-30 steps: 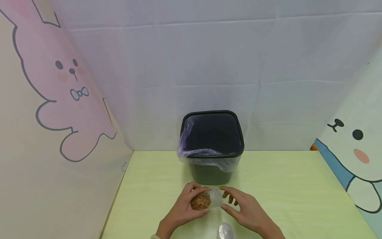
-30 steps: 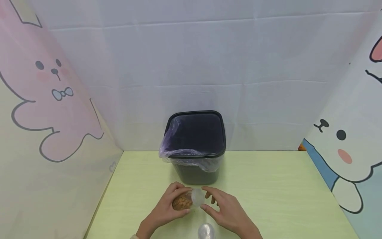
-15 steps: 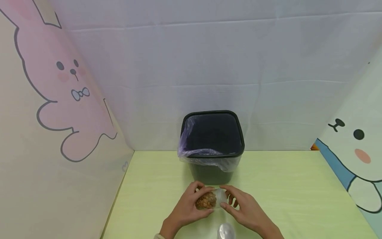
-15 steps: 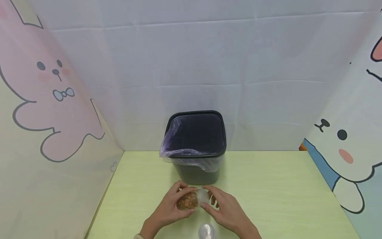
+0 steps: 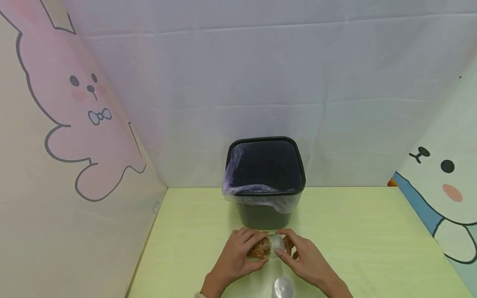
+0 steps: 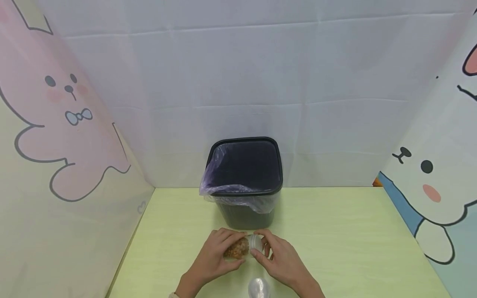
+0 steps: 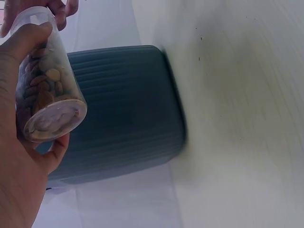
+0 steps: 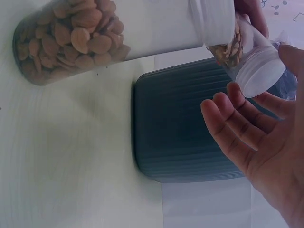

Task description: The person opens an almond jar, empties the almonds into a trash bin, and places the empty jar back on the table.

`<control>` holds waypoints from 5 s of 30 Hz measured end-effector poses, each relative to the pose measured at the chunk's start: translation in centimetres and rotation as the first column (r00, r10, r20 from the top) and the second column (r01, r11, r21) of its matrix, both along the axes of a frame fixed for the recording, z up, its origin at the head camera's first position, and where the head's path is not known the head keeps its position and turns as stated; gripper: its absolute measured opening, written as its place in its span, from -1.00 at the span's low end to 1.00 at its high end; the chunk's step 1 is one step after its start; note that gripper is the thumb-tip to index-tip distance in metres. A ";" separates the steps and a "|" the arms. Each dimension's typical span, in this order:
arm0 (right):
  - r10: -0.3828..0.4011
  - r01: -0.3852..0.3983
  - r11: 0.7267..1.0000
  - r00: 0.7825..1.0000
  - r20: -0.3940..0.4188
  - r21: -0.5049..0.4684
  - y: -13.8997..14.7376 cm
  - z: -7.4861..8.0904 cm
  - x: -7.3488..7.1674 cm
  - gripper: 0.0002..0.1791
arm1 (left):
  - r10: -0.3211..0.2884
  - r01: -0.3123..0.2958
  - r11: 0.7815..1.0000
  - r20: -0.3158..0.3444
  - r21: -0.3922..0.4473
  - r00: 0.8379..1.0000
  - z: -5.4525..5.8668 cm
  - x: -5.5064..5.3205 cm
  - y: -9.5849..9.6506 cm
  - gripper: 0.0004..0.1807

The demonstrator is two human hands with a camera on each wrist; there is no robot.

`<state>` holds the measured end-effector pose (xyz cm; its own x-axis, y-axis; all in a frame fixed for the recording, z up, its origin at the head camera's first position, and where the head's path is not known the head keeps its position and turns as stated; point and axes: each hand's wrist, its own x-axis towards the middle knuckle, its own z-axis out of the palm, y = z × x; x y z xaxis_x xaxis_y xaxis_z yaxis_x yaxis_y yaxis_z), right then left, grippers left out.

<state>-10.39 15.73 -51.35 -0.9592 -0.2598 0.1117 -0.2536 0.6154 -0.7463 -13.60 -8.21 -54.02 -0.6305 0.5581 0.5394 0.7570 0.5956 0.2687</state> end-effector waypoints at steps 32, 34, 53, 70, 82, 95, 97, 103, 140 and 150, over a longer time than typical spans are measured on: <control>0.064 -0.086 0.994 0.961 -0.268 -0.072 -0.3 -1.2 0.2 -0.70 | -0.167 0.104 0.968 0.272 0.230 0.948 0.2 0.3 0.3 -0.34; 0.068 -0.093 0.993 0.960 -0.273 -0.078 -0.3 -1.3 0.2 -0.69 | -0.171 0.098 0.966 0.305 0.240 0.937 0.3 0.3 0.3 -0.34; 0.127 -0.143 0.989 0.963 -0.238 -0.048 -0.3 -0.3 0.3 -0.65 | -0.334 0.091 0.913 0.601 0.397 0.726 0.4 0.0 0.2 -0.43; -0.102 0.106 0.994 0.989 -0.107 0.031 -1.2 -0.1 0.0 -0.81 | -0.084 0.024 0.982 0.315 0.188 0.946 0.6 1.0 0.9 -0.37; -0.259 0.261 0.964 0.964 0.058 -0.043 -1.9 -0.1 -0.7 -0.82 | 0.043 -0.038 0.997 -0.089 0.062 0.995 0.4 0.8 2.0 -0.34; -0.329 0.306 0.941 0.926 -0.185 -0.145 -2.3 -1.3 -0.5 -0.75 | -0.057 -0.034 0.965 0.332 0.261 0.941 -0.6 1.3 2.8 -0.38; -0.325 0.294 0.943 0.916 -0.235 -0.158 -2.3 -1.4 -0.4 -0.74 | -0.089 -0.022 0.957 0.363 0.289 0.927 -0.6 1.3 2.9 -0.37; -0.291 0.234 0.955 0.868 -0.402 -0.185 -1.9 -1.5 -0.8 -0.77 | -0.126 0.016 0.955 0.354 0.296 0.927 -0.3 1.1 3.1 -0.34; 0.044 -0.035 0.998 0.971 -0.236 0.042 -0.8 -2.5 -0.1 -0.80 | -0.185 0.018 0.961 0.590 0.278 0.786 -0.4 0.3 1.2 -0.34; 0.071 -0.063 0.996 0.988 -0.135 0.062 -0.7 -2.6 0.4 -0.71 | -0.117 0.047 0.988 0.525 0.146 0.843 -0.3 0.0 0.9 -0.32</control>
